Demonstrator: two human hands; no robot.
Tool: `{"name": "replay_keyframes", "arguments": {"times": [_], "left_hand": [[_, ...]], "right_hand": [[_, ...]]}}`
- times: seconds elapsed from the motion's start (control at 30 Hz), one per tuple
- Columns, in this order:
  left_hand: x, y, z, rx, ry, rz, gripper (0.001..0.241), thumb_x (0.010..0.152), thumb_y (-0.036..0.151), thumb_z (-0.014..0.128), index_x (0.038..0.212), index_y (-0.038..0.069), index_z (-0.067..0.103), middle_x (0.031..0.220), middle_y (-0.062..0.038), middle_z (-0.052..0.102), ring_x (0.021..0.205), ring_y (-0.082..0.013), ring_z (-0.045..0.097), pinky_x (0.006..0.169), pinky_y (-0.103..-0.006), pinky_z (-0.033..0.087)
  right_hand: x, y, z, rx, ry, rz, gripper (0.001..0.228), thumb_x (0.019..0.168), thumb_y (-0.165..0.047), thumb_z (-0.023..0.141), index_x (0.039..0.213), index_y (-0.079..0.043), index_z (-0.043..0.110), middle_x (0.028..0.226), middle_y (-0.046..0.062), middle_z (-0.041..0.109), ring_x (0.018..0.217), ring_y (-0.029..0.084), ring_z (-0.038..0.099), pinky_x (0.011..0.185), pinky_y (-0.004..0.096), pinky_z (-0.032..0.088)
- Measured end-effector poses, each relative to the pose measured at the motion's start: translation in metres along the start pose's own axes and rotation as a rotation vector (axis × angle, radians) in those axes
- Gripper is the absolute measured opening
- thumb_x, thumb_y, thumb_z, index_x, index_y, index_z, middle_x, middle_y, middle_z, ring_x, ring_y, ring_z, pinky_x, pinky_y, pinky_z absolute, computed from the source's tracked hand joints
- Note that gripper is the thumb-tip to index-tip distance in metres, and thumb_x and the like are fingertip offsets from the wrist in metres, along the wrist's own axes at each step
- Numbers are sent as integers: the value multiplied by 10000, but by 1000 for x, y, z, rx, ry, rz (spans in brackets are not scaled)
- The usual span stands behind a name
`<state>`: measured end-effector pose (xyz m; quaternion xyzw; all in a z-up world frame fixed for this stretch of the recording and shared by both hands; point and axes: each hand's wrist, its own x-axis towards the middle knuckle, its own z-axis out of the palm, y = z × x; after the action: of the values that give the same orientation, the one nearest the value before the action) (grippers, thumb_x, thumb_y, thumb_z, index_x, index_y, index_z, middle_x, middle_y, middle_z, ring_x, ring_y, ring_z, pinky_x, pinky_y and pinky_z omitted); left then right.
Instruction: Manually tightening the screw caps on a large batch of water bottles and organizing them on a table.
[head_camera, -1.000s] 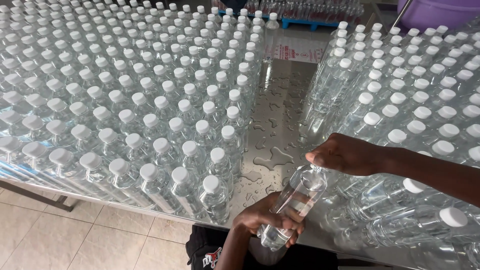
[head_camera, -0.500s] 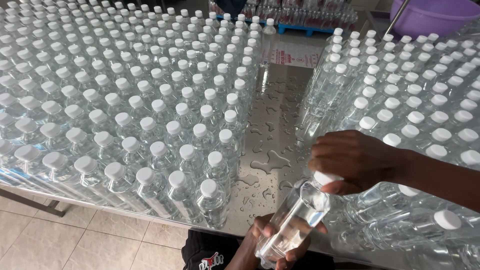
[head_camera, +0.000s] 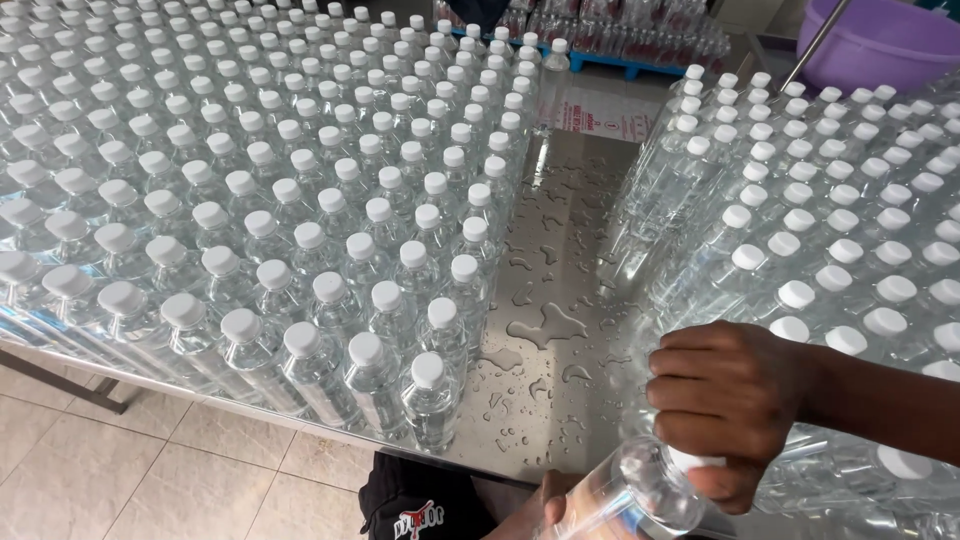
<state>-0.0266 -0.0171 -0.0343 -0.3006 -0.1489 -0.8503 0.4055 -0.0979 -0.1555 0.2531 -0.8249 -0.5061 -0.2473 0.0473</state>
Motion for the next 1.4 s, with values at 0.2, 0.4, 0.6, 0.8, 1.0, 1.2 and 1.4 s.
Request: {"name": "replay_keyframes", "arguments": {"times": [0.2,0.4,0.6,0.8,1.0,1.2,1.4], "left_hand": [[-1,14,9,-1,-17,-70,1246,824,-111,796,1792,34,25,1223,-395,686,1073,-480,734,920,-606,648],[-24,30,23,423,30,50,968,1039,131,720,1824,84,155,1255,-260,726,1081,-366,757,904,-507,699],[-25,14,68,1169,713,101,176,1068,316,722,1111,146,703,1026,19,736,958,-132,742,1036,-338,593],[37,-1,129,1827,1600,99,1024,799,452,786,1672,106,379,1114,-119,820,957,-295,799,796,-402,610],[52,-1,137,1770,1719,256,1104,823,506,796,1729,171,263,1004,-78,764,893,-265,787,758,-435,614],[45,10,113,1965,1805,346,1314,794,693,763,1712,288,-86,1824,-145,243,1432,-515,534,749,-660,651],[36,20,100,2016,1624,362,1253,899,623,735,1710,178,-110,1867,-82,-88,1711,-393,112,1071,-656,560]], "right_hand": [[-67,14,37,263,-101,463,356,1004,-347,400,661,-253,407,569,-124,330,424,68,305,331,266,306],[-93,33,46,461,-78,1217,626,1128,-376,479,562,-178,297,506,-56,232,448,89,203,471,332,218],[-87,44,59,464,-169,1424,628,1106,-337,514,547,-143,306,471,-20,266,461,120,196,509,395,213],[-108,74,78,408,-557,1611,727,1169,-476,370,529,-137,431,472,-17,288,381,127,219,448,424,340],[-31,82,40,327,-584,1549,527,1093,-605,497,911,-138,658,549,33,410,472,156,359,579,361,316],[0,111,22,644,-497,1677,376,960,-354,749,1229,-92,753,911,143,845,601,236,731,557,338,634],[-22,224,3,335,-366,1714,476,997,-334,754,1373,-53,677,1027,205,828,652,285,718,710,428,620]]}}
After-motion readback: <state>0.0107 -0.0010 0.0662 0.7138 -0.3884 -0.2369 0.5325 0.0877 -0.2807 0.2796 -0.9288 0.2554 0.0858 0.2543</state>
